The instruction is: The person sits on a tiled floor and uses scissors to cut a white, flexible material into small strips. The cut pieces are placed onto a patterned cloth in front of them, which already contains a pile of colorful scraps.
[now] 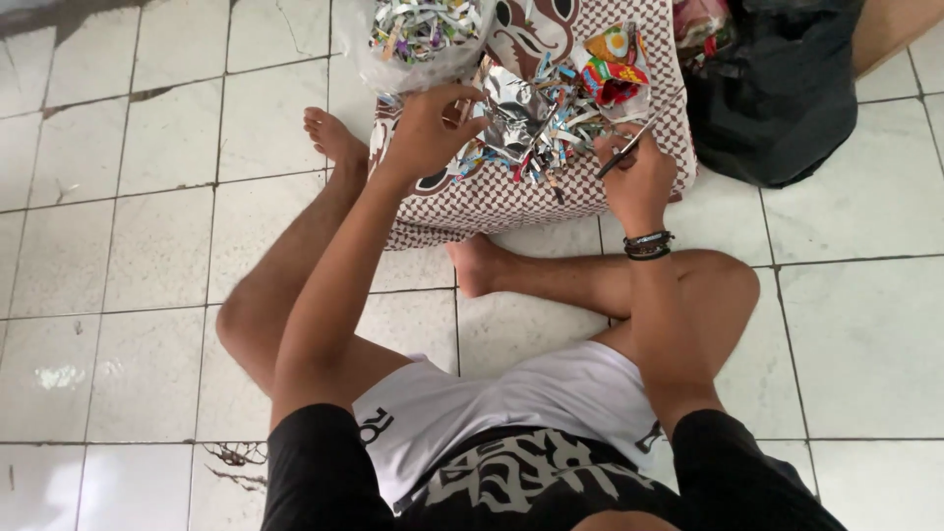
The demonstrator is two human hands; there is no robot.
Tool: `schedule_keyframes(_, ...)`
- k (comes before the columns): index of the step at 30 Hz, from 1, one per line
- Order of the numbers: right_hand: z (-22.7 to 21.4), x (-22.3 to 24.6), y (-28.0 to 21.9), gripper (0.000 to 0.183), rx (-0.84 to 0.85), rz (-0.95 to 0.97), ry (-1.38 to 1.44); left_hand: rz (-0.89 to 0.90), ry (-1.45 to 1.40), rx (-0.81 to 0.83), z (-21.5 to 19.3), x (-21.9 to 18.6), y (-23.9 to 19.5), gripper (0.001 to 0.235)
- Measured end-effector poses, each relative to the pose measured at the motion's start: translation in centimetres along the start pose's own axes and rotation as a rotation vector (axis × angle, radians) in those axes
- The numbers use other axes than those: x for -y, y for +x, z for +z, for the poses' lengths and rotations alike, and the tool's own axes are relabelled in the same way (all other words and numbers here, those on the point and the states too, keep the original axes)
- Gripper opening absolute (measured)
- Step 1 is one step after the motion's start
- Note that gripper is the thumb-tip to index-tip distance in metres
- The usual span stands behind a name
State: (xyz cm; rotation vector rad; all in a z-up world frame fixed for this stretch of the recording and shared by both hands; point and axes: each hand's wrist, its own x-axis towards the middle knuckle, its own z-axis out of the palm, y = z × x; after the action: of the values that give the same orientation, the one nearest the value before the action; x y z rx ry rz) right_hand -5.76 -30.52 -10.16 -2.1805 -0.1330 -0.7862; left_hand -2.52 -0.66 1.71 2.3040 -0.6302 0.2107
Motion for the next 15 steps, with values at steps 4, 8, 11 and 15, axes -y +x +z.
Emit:
schedule_keyframes(4,0.4,-0.2,-1.0,0.016,-0.041,-0.021,-0.059,-0.109,-0.128,-0.063,0.0,-0.7,-1.8,0.025)
schedule_keyframes(8,-0.3,2.5,-2.1,0.025,0.114,0.138,0.220,-0.279,-0.457,-0.200,3.0,1.6,-2.5,0.031)
schedule_keyframes(11,-0.4,4.2,-2.7,0.033,0.279,0.321,0.513,-0.320,-0.605,-0.251,5.3,2.8,-1.4,0.036)
schedule_keyframes(15,-0.4,4.2,-3.6,0.046,0.412,0.451,0.695,-0.378,-0.586,-0.294,7.8,2.6,0.3,0.036)
